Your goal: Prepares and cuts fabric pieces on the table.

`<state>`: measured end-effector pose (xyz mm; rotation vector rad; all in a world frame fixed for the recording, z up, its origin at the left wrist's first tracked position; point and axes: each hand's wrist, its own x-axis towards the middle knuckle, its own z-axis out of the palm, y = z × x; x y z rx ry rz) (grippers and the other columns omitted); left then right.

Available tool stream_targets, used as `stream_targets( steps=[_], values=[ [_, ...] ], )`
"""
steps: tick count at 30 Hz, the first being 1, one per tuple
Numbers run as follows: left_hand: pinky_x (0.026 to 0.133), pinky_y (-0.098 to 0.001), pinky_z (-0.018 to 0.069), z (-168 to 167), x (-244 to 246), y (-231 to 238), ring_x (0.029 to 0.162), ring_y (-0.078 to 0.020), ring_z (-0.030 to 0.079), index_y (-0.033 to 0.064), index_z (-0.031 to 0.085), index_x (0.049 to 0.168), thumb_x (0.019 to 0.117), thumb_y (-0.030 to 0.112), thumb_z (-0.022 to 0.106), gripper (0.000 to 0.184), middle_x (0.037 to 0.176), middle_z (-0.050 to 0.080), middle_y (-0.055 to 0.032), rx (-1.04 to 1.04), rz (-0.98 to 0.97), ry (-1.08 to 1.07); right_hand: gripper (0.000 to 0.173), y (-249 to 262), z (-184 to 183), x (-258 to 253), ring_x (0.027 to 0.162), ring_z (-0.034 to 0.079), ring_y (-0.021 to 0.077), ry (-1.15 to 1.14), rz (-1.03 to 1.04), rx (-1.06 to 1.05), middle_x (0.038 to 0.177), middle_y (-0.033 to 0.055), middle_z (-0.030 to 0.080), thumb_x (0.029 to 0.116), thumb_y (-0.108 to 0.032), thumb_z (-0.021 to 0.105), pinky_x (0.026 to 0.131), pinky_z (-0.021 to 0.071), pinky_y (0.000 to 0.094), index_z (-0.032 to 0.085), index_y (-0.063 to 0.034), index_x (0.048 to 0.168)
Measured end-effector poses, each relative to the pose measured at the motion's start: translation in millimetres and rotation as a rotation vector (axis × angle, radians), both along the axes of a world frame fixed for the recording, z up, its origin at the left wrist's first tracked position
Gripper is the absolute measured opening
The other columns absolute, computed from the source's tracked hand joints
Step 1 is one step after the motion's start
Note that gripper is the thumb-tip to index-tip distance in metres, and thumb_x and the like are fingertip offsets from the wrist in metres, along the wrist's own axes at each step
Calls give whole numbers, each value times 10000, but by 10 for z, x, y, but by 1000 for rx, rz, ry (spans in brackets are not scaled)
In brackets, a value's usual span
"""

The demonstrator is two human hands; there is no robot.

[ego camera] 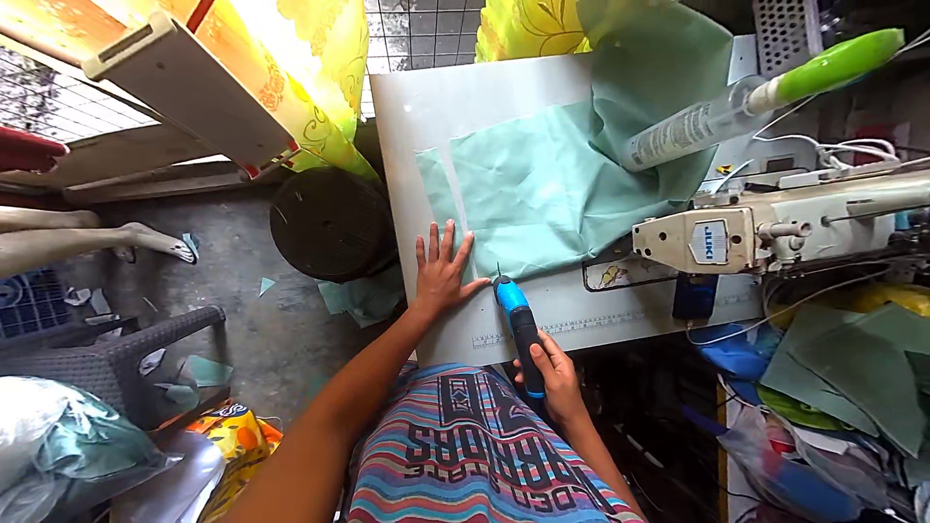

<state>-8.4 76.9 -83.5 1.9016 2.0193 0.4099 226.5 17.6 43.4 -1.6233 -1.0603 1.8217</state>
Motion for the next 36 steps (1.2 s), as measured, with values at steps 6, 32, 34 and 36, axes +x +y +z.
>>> stream_targets(
  steps=[6,32,34,36],
  values=[
    [1191,-703,98,25,4,-4,1547,-469,148,217,393,1590,848,806,520,957,1678,222,-208,-15,2,4,474,286,-20,-197,781,707,112,23,-17,8,1087,71,668,1037,-186,436,636,618,256,427,85,1425],
    [1189,-705,132,59,12,43,1527,-447,248,141,572,1463,944,702,497,768,1617,358,-221,56,23,-84,453,1959,-131,-987,911,696,138,224,75,149,1280,55,633,1106,-428,360,737,603,293,463,-170,1463],
    [1191,-633,246,45,31,150,1474,-428,374,49,666,1311,1003,532,529,589,1543,466,-228,152,9,-120,458,1679,-85,-684,899,710,163,242,35,166,1249,82,659,1091,-360,353,735,615,314,459,-101,1454],
    [1171,-563,343,39,57,245,1427,-414,446,-4,668,1264,1027,415,540,499,1492,519,-230,172,-20,-160,464,1240,-21,-332,787,701,155,194,-18,144,1119,90,696,1061,-310,311,656,604,291,463,-20,1390]
  ],
)
